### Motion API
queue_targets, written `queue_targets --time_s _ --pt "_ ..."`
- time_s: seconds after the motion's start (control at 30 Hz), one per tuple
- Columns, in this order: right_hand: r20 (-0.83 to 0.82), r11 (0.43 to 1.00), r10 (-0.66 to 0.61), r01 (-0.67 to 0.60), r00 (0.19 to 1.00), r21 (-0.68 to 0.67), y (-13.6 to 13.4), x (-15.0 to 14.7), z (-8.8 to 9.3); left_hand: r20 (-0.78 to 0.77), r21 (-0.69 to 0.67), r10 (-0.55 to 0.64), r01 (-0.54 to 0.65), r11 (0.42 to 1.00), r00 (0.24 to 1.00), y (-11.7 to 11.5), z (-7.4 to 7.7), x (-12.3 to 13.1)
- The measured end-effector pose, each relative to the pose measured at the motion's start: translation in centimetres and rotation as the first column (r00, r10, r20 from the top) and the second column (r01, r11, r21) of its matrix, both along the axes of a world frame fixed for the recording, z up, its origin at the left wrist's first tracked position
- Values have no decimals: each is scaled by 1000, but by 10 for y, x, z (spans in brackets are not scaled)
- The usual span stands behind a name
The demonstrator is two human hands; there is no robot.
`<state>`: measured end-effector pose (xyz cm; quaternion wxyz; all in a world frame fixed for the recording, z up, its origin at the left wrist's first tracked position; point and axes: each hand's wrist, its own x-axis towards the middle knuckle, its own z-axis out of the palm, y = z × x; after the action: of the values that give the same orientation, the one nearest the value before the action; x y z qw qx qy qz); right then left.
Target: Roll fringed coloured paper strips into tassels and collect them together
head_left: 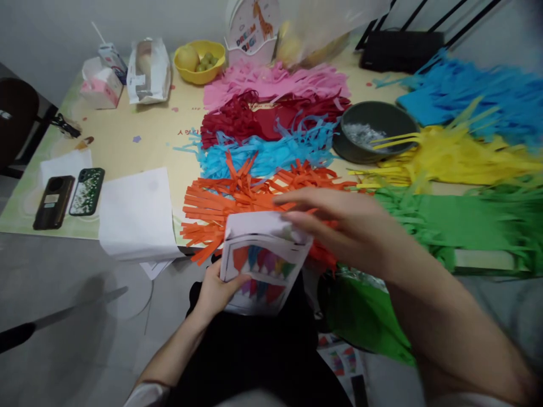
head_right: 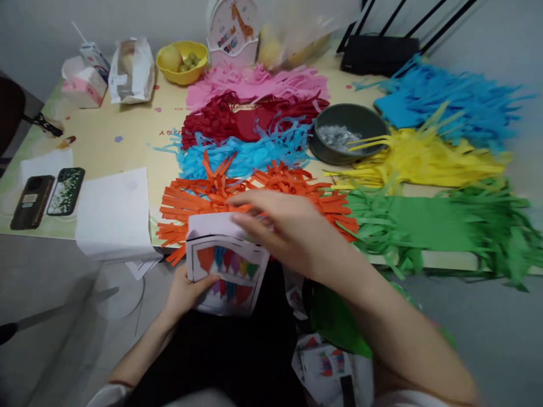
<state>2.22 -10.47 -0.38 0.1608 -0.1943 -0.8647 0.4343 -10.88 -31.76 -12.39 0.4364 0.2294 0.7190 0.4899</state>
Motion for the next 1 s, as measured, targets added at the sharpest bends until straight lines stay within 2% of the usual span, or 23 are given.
queue_targets --time_s 0.03,0.07,0.1,0.13,0.2,0.27,0.33,0.43,0.53,0.6,0.7,0.77,0.9,1.0 --pt "-111 980 -196 192 974 -47 -5 10 -7 18 8 54 -54 999 998 0 1 -1" --pt "-214 934 -352 327 911 -141 -12 18 -19 35 16 109 -109 994 993 0 2 -2" --pt "-303 906 -414 353 859 -235 -21 25 -34 47 21 158 -159 987 986 0 4 -3" --pt "-291 891 -414 319 863 -322 -31 28 -52 55 22 198 -199 980 979 1 6 -3" --pt "-109 854 -307 223 946 -470 -52 30 -89 56 20 237 -238 971 970 5 11 -3" --pt "6 800 -315 269 949 -537 -71 26 -116 47 24 212 -214 977 976 9 16 -4" --pt "38 756 -394 347 918 -555 -85 23 -128 41 25 164 -165 986 986 11 20 -6" --pt "38 719 -476 414 879 -558 -95 25 -127 57 20 116 -117 993 992 9 20 -6" --pt "15 738 -454 386 891 -553 -94 32 -120 91 19 120 -122 992 989 4 16 -5" --pt "-67 740 -487 371 871 -561 -88 37 -116 108 -1 115 -115 993 988 2 13 -4" --pt "-217 681 -667 465 713 -565 -78 39 -110 122 -18 53 -51 999 991 0 12 -6" --pt "-265 665 -716 514 646 -542 -74 38 -107 127 -26 -23 26 999 992 0 13 -10" --pt "-270 711 -691 563 670 -422 -74 37 -104 91 -57 -137 143 988 986 0 15 -15" --pt "-237 689 -719 628 653 -362 -76 39 -102 61 -31 -170 172 985 984 2 15 -15"
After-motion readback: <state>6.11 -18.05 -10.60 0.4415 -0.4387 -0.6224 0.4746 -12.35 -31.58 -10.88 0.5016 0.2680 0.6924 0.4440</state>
